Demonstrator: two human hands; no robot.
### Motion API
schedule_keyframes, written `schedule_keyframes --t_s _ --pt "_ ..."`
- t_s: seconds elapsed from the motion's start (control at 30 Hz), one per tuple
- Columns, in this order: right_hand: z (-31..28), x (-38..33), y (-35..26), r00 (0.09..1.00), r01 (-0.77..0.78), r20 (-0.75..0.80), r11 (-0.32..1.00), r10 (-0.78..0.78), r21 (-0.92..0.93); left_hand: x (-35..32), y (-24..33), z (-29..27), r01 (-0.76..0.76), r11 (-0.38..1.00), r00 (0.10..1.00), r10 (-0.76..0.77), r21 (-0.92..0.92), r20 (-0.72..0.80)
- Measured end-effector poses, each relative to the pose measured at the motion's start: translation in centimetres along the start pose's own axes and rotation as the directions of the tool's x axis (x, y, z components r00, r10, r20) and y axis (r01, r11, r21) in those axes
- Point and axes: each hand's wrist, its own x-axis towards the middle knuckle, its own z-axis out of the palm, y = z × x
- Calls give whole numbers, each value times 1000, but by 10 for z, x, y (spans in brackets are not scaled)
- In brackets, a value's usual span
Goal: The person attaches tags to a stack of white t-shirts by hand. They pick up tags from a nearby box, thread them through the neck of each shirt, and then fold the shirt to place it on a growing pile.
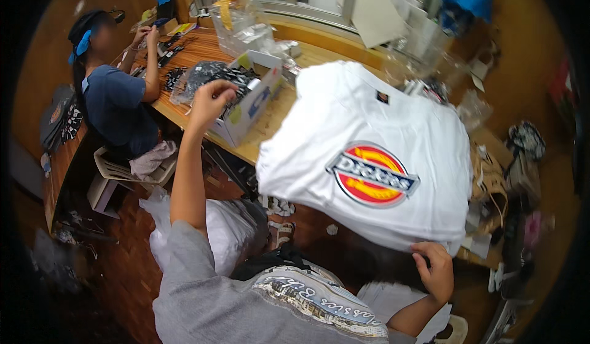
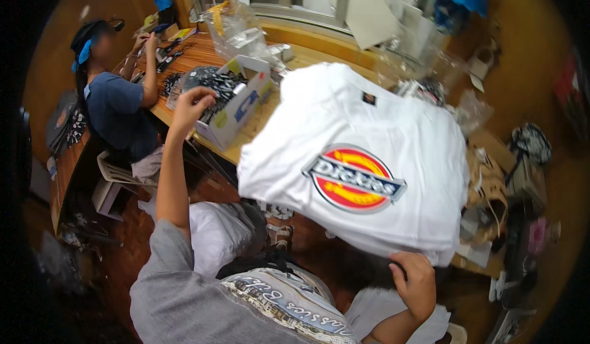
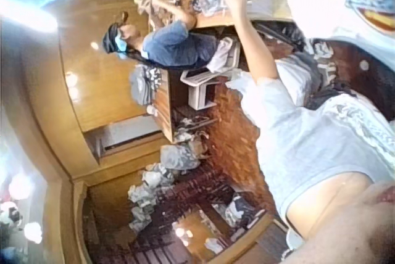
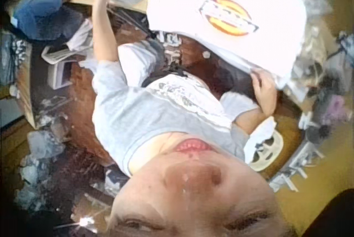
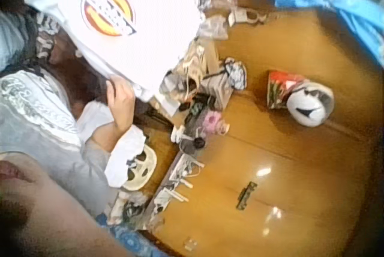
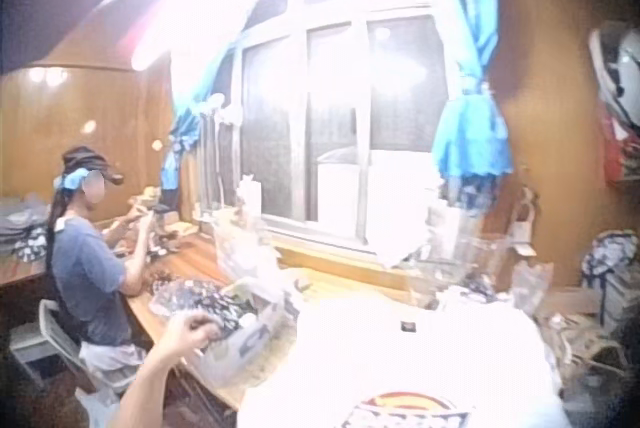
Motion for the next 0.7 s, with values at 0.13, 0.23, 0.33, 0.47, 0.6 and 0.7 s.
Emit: schedule_keyframes --t_s 0.13,0.23,0.33,0.47,0.6,0.7 --pt "18 82 -31 990 134 59 990 -131 -42 95 -51 -21 -93 910 992 121 405 -42" --pt "33 119 -40 988 148 50 986 -144 -79 146 -90 -9 -111 826 994 93 553 62" --pt "41 143 -42 988 144 70 985 -137 -99 173 -107 13 -120 718 990 40 686 132" --pt "45 157 -33 982 182 66 974 -175 -133 185 -121 37 -123 425 991 10 897 131" --pt "35 168 -25 970 232 110 960 -217 -156 195 -101 22 -11 668 958 -207 744 200" --pt "20 184 -20 939 314 193 939 -284 -143 202 -117 1 61 915 997 -34 399 -75"
